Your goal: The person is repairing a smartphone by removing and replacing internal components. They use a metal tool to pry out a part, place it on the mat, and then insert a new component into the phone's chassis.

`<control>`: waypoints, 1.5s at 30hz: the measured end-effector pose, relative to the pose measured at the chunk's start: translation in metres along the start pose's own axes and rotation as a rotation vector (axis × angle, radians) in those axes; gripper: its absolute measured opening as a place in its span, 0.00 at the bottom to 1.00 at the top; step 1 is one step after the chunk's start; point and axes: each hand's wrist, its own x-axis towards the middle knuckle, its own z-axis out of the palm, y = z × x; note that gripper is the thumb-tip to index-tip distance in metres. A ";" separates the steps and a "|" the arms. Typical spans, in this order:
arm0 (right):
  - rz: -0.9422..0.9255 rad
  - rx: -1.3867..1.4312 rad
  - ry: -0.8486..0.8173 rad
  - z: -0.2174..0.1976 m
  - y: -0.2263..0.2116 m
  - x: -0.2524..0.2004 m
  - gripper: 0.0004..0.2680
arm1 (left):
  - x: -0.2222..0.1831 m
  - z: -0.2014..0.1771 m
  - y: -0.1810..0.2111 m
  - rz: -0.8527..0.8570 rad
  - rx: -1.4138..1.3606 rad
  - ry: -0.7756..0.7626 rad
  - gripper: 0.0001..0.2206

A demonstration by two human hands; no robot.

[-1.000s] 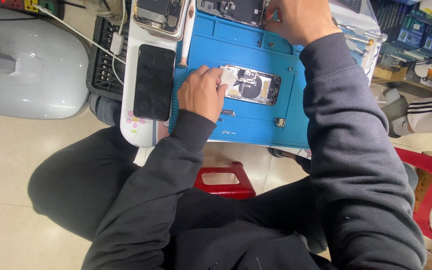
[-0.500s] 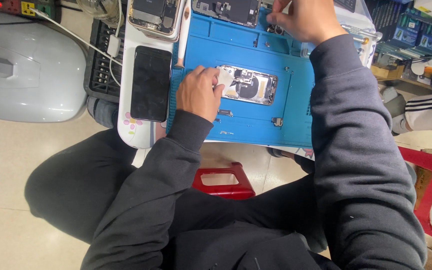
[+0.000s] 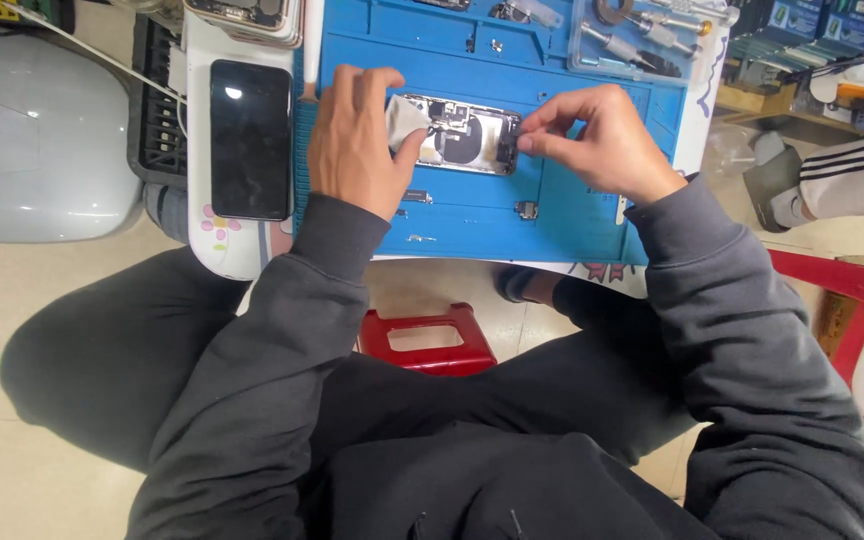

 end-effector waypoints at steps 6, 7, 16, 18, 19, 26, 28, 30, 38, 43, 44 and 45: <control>0.015 -0.025 -0.005 0.006 0.008 -0.008 0.04 | 0.006 -0.002 0.022 0.274 0.022 -0.033 0.24; 0.014 -0.024 -0.004 0.008 0.007 -0.006 0.04 | 0.006 0.003 0.023 0.275 0.023 -0.034 0.24; -0.146 -0.231 -0.013 0.021 0.019 0.007 0.03 | 0.013 0.037 0.016 0.449 0.058 -0.186 0.15; -0.262 -0.244 0.034 0.024 0.022 0.011 0.03 | 0.015 0.036 0.012 0.448 0.060 -0.194 0.17; -0.263 -0.244 0.030 0.024 0.024 0.012 0.03 | 0.016 0.036 0.013 0.444 0.060 -0.194 0.17; -0.287 -0.326 0.073 0.035 0.024 0.014 0.03 | 0.019 0.033 0.013 0.427 0.046 -0.199 0.18; -0.309 -0.359 0.092 0.034 0.025 0.014 0.03 | 0.020 0.034 0.014 0.421 0.031 -0.196 0.17; -0.318 -0.418 0.098 0.035 0.025 0.014 0.03 | 0.019 0.034 0.013 0.430 0.041 -0.187 0.16; -0.258 -0.364 0.087 0.035 0.019 0.015 0.04 | 0.018 0.035 0.012 0.432 0.043 -0.170 0.16; -0.230 -0.328 0.016 0.029 0.015 0.016 0.06 | 0.017 0.035 0.013 0.436 0.032 -0.158 0.16; -0.227 -0.325 0.008 0.028 0.015 0.016 0.05 | 0.017 0.035 0.013 0.436 0.033 -0.157 0.16; -0.223 -0.320 -0.001 0.028 0.014 0.017 0.05 | 0.016 0.035 0.013 0.437 0.035 -0.157 0.15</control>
